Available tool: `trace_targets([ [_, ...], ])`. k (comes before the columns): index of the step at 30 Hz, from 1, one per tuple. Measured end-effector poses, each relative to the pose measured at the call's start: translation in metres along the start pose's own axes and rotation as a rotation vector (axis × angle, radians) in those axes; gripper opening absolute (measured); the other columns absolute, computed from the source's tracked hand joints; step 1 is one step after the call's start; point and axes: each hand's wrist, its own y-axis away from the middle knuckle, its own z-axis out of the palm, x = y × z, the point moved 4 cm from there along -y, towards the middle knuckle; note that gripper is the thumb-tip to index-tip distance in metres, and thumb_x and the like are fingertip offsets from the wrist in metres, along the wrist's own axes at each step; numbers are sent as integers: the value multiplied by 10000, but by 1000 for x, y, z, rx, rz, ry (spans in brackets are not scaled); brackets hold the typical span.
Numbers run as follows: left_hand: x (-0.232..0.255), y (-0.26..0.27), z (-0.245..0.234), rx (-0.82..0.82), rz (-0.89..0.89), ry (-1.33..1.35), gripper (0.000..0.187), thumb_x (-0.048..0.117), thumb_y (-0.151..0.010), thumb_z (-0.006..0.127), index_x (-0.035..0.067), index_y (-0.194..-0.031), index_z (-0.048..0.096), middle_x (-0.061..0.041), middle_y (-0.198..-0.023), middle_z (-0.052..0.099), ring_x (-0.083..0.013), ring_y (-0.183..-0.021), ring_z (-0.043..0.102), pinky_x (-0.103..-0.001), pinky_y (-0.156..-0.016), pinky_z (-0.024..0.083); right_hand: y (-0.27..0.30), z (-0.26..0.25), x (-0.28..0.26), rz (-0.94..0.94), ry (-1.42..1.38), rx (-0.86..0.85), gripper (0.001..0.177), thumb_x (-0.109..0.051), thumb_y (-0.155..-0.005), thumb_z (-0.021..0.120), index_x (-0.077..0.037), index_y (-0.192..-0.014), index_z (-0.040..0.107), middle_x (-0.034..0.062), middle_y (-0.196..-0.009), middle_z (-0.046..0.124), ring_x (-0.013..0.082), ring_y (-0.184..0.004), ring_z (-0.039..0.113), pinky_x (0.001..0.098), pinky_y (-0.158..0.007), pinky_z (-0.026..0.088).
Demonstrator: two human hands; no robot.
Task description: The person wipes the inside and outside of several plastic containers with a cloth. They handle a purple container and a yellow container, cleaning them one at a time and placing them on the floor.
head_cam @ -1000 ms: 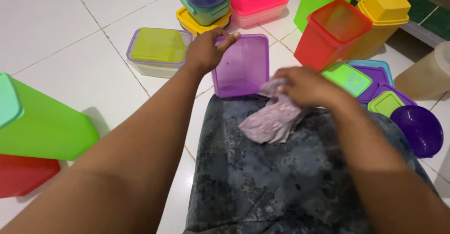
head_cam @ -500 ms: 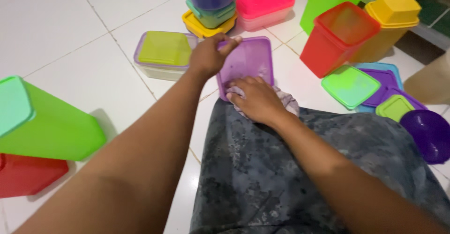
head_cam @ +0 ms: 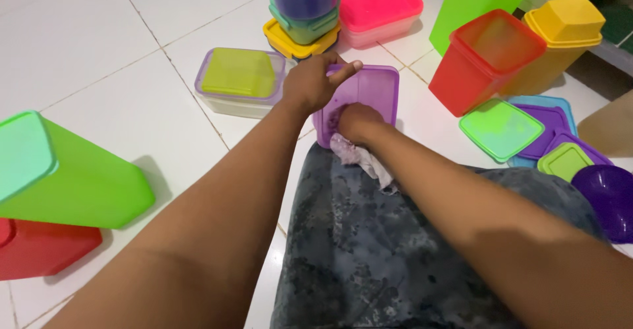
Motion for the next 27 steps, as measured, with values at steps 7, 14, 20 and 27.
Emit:
trace_targets([
  [7, 1, -4, 5, -44, -53, -39, 632, 738, -831, 597, 186, -1082, 774, -117, -1074, 760, -304, -1026, 709, -434, -879, 536, 49, -25, 3, -16, 120, -46, 311, -263, -982, 564, -108, -1191, 736, 225, -1204, 698, 406, -1114, 671, 497, -949, 522],
  [14, -1, -13, 12, -50, -46, -85, 649, 740, -859, 587, 169, -1116, 760, -131, -1091, 759, -316, -1049, 703, -445, -902, 529, 97, -56, 62, -113, -323, 59, 388, -74, -819, 580, -114, -1162, 756, 163, -984, 777, 300, -874, 763, 408, -795, 594],
  [20, -13, -2, -1, 24, -20, 23, 623, 712, -860, 623, 161, -1120, 758, -140, -1064, 749, -327, -1036, 691, -432, -890, 522, 100, -110, 111, -119, -533, 861, 347, -193, -973, 711, -53, -1288, 666, 189, -1203, 724, 313, -1114, 698, 434, -912, 532],
  [27, 1, 8, -3, 31, -61, -10, 607, 722, -832, 612, 180, -1056, 766, -110, -988, 764, -311, -985, 714, -419, -849, 534, 59, -46, 63, -117, -409, 835, 716, -226, -885, 740, -34, -1436, 325, 343, -1301, 591, 514, -1183, 586, 508, -931, 495],
])
